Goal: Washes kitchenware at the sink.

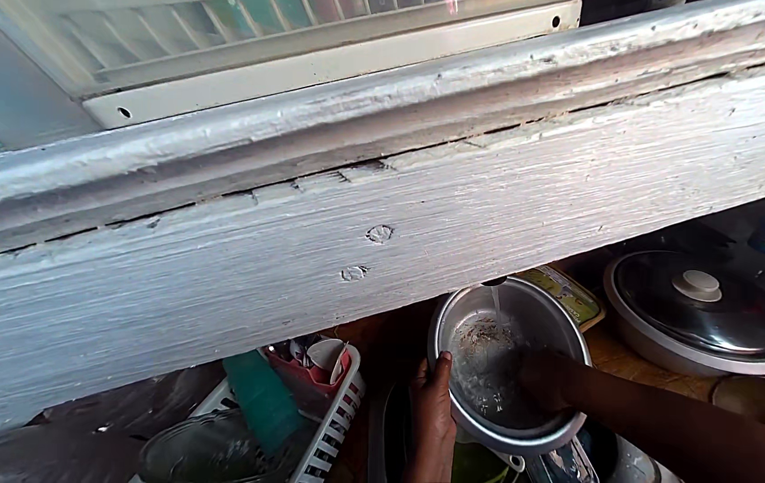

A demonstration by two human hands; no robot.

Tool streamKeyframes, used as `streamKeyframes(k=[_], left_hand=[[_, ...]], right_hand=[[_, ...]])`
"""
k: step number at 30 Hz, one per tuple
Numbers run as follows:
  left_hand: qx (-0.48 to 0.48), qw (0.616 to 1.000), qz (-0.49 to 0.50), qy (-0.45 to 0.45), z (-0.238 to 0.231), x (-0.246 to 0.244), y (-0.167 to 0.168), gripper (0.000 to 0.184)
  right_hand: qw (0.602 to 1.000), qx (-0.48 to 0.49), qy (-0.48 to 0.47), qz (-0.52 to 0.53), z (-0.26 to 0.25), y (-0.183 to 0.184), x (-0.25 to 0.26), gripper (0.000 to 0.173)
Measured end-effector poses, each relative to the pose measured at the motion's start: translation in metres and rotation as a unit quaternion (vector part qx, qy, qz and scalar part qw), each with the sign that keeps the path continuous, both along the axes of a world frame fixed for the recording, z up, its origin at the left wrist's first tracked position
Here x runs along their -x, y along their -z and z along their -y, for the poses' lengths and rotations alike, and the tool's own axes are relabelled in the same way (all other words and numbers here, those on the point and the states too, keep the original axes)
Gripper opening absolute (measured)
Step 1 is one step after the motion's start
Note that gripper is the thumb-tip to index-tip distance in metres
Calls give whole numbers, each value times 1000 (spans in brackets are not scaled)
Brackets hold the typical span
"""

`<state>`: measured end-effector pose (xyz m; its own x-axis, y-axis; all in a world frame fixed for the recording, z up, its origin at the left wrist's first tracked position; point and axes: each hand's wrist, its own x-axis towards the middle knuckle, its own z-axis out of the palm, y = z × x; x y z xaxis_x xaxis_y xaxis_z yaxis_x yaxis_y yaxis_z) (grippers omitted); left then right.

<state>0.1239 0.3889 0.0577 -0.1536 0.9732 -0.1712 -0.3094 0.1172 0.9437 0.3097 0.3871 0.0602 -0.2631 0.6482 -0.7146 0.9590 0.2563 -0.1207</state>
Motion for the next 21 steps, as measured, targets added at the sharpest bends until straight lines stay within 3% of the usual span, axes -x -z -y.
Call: streamKeyframes(k=[3,5,7,9,11,13,17,19,21], left_hand=[[27,1000,-1,5,3,-7,2,13],[31,999,-7,12,5,-11,7,13],[22,1000,-9,12,5,-12,8,12],[14,1000,-8,4,4,-8,5,13],[14,1000,0,0,4,-3,3,13],[14,1000,8,6,6,1,3,13],[6,999,2,37,11,-1,3,9],[9,999,-3,47,12,-4,1,8],[26,998,-3,52,15,-7,-4,10]], right_hand=[[974,17,23,-226,7,4,16,39],[912,18,116,-393,7,6,32,49],[870,15,179,-459,7,12,43,46],[913,10,112,-393,9,18,37,43],[965,15,16,-262,10,21,19,37],[994,20,9,-104,7,13,3,32],[982,-82,167,-27,-14,-13,-12,40],[962,-138,228,-53,-33,-9,-15,52],[941,-191,250,-128,-48,2,-13,53]])
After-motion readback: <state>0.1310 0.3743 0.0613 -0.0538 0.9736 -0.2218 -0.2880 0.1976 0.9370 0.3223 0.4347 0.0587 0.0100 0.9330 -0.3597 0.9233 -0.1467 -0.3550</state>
